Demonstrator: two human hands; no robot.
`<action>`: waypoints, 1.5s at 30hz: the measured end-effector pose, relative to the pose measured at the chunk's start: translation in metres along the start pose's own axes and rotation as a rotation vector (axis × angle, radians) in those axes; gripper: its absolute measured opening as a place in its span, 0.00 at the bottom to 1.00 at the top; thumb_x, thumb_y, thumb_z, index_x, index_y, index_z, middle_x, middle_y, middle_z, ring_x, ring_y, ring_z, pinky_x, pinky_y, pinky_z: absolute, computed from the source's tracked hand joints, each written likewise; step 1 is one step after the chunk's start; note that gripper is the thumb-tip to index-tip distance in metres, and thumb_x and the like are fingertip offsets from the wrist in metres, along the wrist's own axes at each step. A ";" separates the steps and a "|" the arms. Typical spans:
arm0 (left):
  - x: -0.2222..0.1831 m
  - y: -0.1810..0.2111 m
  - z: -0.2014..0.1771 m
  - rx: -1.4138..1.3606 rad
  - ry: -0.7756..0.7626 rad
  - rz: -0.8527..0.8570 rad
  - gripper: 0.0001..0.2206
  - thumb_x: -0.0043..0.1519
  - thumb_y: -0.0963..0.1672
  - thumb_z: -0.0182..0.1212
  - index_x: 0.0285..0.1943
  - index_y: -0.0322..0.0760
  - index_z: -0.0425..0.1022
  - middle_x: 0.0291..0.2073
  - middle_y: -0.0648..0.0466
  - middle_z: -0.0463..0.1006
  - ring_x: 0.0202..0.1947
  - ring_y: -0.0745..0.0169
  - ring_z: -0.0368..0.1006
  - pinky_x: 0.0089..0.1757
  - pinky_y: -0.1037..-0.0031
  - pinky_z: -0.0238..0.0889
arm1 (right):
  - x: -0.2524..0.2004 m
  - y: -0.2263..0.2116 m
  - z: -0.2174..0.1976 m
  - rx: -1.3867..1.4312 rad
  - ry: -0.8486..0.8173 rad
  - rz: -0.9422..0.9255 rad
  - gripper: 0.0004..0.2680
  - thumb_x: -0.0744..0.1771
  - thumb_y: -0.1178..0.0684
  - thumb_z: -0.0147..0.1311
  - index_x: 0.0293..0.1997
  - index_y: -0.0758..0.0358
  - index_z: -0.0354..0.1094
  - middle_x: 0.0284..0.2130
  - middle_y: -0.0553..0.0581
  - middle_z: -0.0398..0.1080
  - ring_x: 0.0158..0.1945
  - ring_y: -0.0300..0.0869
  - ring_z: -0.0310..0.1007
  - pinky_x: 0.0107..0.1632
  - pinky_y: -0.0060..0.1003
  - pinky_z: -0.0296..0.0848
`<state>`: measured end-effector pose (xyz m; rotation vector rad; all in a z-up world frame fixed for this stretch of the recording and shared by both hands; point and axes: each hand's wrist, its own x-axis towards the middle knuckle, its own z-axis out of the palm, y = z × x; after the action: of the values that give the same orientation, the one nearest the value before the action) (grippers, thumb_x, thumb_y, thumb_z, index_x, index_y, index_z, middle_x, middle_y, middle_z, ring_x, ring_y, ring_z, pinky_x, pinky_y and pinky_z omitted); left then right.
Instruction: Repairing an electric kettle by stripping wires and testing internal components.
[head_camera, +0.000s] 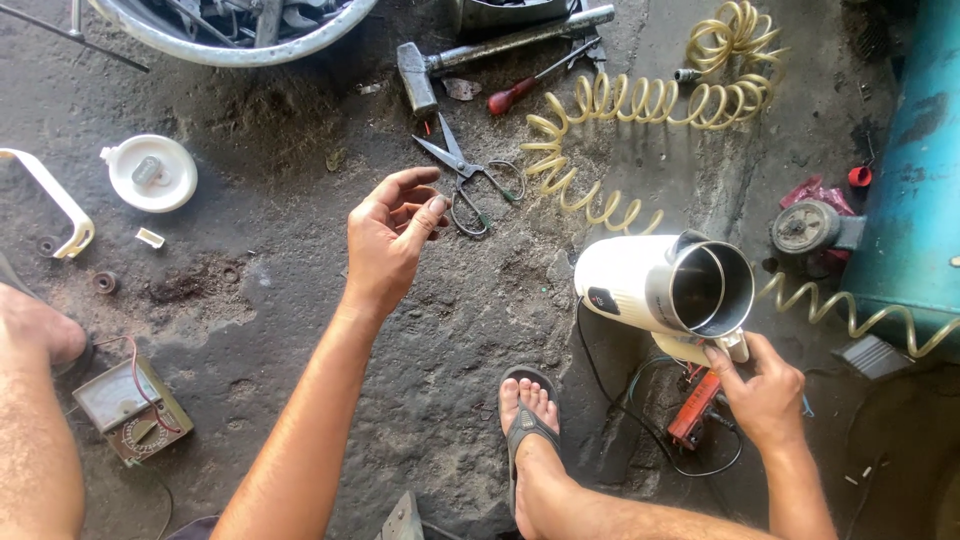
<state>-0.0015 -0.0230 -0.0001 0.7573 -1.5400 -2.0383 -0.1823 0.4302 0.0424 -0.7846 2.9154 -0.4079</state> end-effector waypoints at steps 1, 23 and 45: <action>0.000 0.002 0.000 0.000 0.001 0.000 0.14 0.66 0.40 0.63 0.61 0.31 0.74 0.43 0.53 0.81 0.40 0.69 0.79 0.40 0.78 0.74 | 0.000 -0.002 0.000 0.000 0.000 -0.001 0.14 0.66 0.48 0.65 0.52 0.65 0.74 0.37 0.62 0.78 0.39 0.46 0.80 0.43 0.40 0.75; -0.003 0.055 -0.005 -0.088 0.013 0.114 0.13 0.65 0.40 0.62 0.58 0.32 0.76 0.42 0.55 0.81 0.38 0.70 0.79 0.38 0.78 0.74 | 0.040 -0.102 -0.148 0.179 0.224 0.020 0.09 0.70 0.56 0.62 0.52 0.73 0.75 0.31 0.58 0.75 0.33 0.34 0.68 0.37 0.32 0.68; -0.100 0.194 -0.127 0.622 -0.443 0.186 0.14 0.60 0.46 0.68 0.51 0.34 0.79 0.37 0.50 0.86 0.38 0.62 0.82 0.42 0.70 0.76 | 0.068 -0.365 -0.162 1.192 -0.118 -0.138 0.10 0.70 0.53 0.59 0.49 0.73 0.73 0.41 0.55 0.76 0.40 0.35 0.74 0.47 0.28 0.71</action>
<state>0.1664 -0.0961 0.1742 0.3453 -2.4523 -1.6583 -0.0920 0.1297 0.2988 -0.7021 1.9084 -1.7486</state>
